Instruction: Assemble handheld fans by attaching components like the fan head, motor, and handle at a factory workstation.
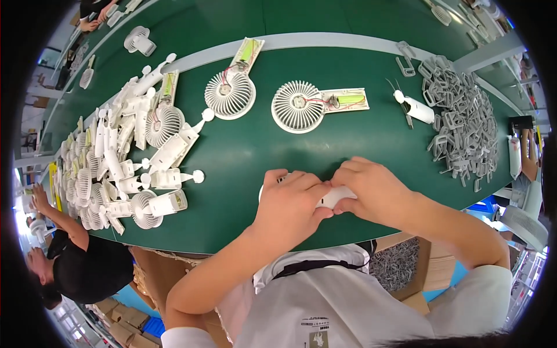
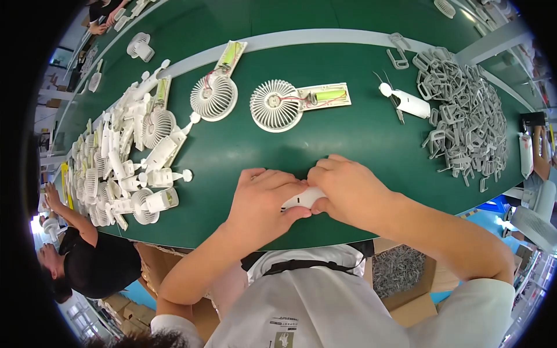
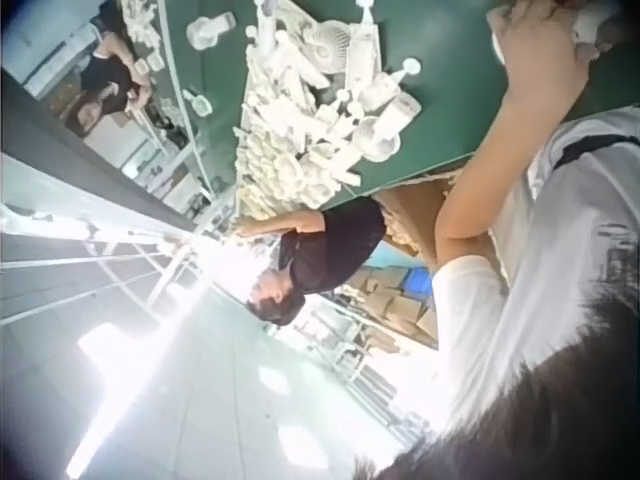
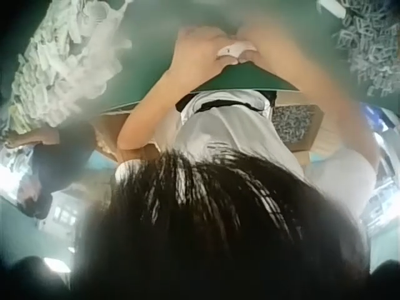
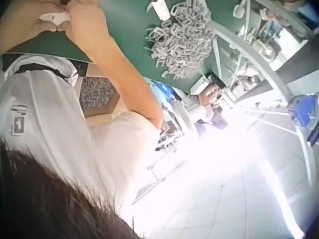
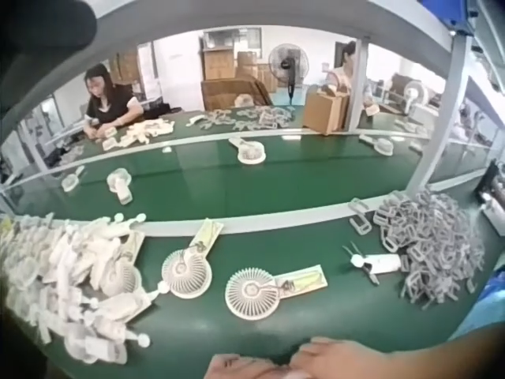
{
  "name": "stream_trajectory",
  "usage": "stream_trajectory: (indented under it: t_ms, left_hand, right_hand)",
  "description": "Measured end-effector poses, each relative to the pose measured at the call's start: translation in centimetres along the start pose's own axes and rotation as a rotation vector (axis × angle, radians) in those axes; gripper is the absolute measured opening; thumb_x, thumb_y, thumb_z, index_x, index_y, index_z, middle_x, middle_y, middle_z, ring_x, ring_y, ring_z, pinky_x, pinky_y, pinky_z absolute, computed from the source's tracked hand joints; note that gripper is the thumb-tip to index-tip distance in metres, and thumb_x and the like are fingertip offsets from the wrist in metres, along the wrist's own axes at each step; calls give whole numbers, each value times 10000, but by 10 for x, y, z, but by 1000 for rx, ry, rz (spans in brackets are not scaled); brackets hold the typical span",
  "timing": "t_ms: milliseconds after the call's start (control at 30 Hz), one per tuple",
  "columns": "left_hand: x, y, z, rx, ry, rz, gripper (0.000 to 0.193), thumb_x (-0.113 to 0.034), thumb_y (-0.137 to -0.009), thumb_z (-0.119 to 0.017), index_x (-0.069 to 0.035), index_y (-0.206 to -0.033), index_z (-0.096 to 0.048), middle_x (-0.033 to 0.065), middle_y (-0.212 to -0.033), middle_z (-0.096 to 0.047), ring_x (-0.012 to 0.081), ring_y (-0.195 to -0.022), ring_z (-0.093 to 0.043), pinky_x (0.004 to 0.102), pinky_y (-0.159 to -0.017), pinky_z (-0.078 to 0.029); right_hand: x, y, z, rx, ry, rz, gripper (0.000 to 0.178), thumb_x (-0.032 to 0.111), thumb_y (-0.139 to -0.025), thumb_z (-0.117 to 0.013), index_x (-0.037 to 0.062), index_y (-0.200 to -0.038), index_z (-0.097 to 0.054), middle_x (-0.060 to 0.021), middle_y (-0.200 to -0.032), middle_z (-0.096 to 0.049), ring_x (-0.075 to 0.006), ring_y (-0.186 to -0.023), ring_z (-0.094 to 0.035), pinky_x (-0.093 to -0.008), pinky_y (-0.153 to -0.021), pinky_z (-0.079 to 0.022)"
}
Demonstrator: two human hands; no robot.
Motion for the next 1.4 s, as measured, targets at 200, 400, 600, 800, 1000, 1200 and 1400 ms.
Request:
stream_trajectory:
  t_ms: [200, 400, 600, 800, 1000, 1200, 1400]
  left_hand:
    - [26, 31, 31, -219, 84, 203, 797, -253, -652, -931, -57, -1337, -573, 127, -1270, -577, 326, -1114, -577, 444, -984, -464]
    - [34, 54, 17, -199, 393, 357, 839, -202, -622, -974, -22, -1272, -475, 130, -1133, -528, 272, -993, -593, 378, -877, -506]
    - [25, 53, 16, -231, 371, 305, 773, -147, -623, -972, -33, -1186, -454, 94, -1051, -509, 214, -906, -561, 340, -782, -490]
    - [19, 61, 15, -355, 392, 255, 646, -120, -656, -925, -53, -1150, -513, 101, -930, -547, 257, -750, -541, 363, -628, -444]
    - [13, 69, 13, -421, 327, 267, 597, -121, -642, -925, -63, -1107, -555, 91, -893, -552, 256, -728, -537, 366, -633, -441]
    - [23, 63, 13, -247, 415, 206, 699, -94, -620, -948, -48, -1162, -509, 66, -997, -509, 183, -867, -557, 309, -755, -477]
    - [45, 46, 11, -108, 791, 339, 754, -106, -667, -937, -50, -1309, -545, 72, -1043, -610, 186, -924, -622, 321, -828, -512]
  right_hand:
    - [4, 15, 1, -145, -28, -12, 357, 170, -756, -823, 56, -1044, -645, -110, -988, -629, -323, -964, -609, -425, -816, -513]
    - [19, 25, -9, -334, -261, -54, 367, 193, -777, -833, 58, -1064, -648, -105, -1000, -629, -327, -882, -631, -401, -761, -518]
    - [17, 26, -18, -394, -220, -41, 375, 265, -814, -823, 51, -1101, -712, -100, -970, -693, -319, -828, -658, -381, -756, -520]
    - [20, 28, -16, -348, -236, -55, 350, 259, -803, -829, 61, -1071, -720, -82, -925, -708, -299, -818, -666, -388, -749, -508]
    - [20, 33, -19, -403, -205, -6, 352, 239, -787, -833, 74, -1065, -694, -72, -923, -699, -275, -798, -654, -378, -724, -505]
    - [14, 47, -20, -259, -47, 36, 370, 259, -812, -818, 59, -1092, -682, -90, -918, -693, -279, -791, -664, -376, -717, -532]
    - [-2, 58, -29, -46, -519, -204, 386, 196, -882, -777, -9, -1189, -665, -131, -955, -718, -229, -789, -688, -331, -700, -541]
Point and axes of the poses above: each hand's wrist, its own y-axis away from the middle knuckle, its own z-axis out of the back of the hand, x = y × z, the point moved 8 cm from there along -y, towards the middle knuckle
